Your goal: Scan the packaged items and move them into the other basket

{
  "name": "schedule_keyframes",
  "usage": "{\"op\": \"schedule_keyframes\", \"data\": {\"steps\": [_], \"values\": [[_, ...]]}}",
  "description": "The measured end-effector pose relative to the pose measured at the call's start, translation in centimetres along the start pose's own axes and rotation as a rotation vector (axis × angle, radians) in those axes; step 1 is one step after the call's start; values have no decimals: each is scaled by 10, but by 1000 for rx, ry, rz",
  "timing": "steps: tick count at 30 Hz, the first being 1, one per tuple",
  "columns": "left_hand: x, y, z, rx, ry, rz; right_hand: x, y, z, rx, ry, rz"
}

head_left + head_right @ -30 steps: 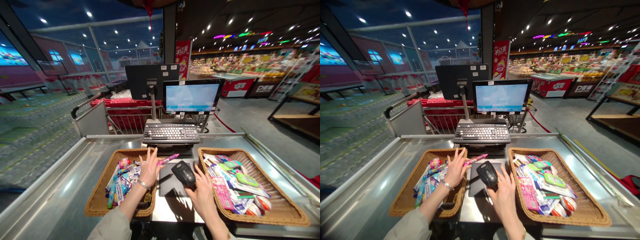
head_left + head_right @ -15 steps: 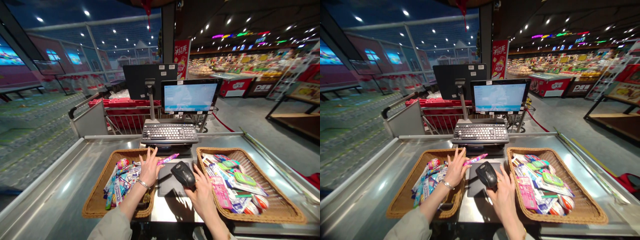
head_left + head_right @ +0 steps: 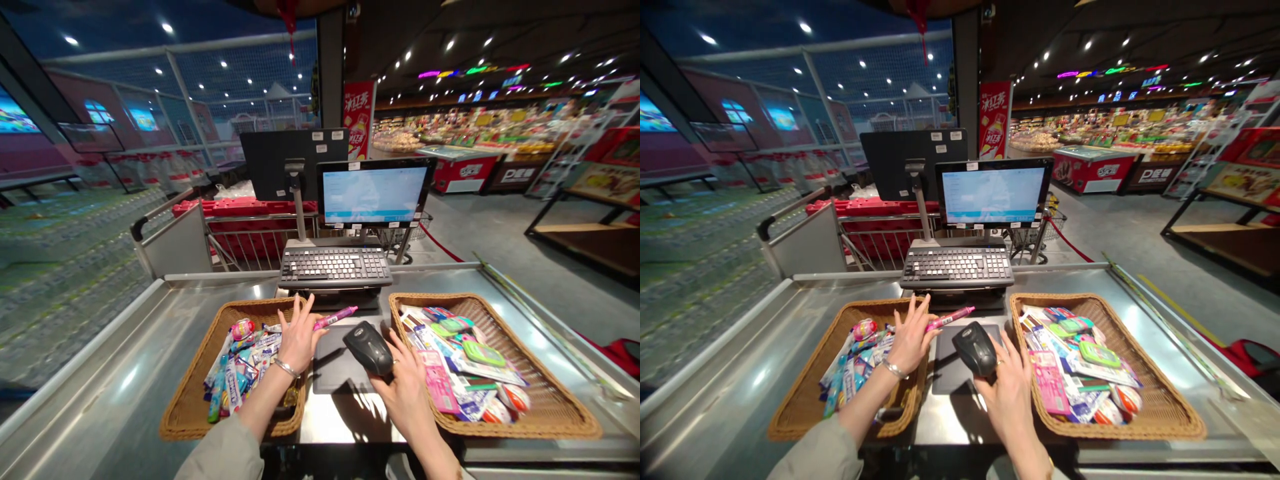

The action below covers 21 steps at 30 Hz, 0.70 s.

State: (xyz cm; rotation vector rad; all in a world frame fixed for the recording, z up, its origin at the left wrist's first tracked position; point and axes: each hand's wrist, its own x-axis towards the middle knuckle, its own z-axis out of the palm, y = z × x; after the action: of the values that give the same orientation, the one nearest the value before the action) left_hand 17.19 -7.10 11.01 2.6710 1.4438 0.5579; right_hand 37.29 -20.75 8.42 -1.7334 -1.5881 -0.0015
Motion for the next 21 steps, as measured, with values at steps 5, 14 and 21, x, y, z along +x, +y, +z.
{"op": "schedule_keyframes", "data": {"steps": [5, 14, 21], "values": [[3, 6, -2, -24, -13, 15, -2, 10, -1, 16, 40, 54], [14, 24, 4, -100, -23, 85, -5, 26, -16, -40, 126, 156], [24, 43, 11, -82, -15, 189, -14, 50, -23, -102, 220, 226]]}}
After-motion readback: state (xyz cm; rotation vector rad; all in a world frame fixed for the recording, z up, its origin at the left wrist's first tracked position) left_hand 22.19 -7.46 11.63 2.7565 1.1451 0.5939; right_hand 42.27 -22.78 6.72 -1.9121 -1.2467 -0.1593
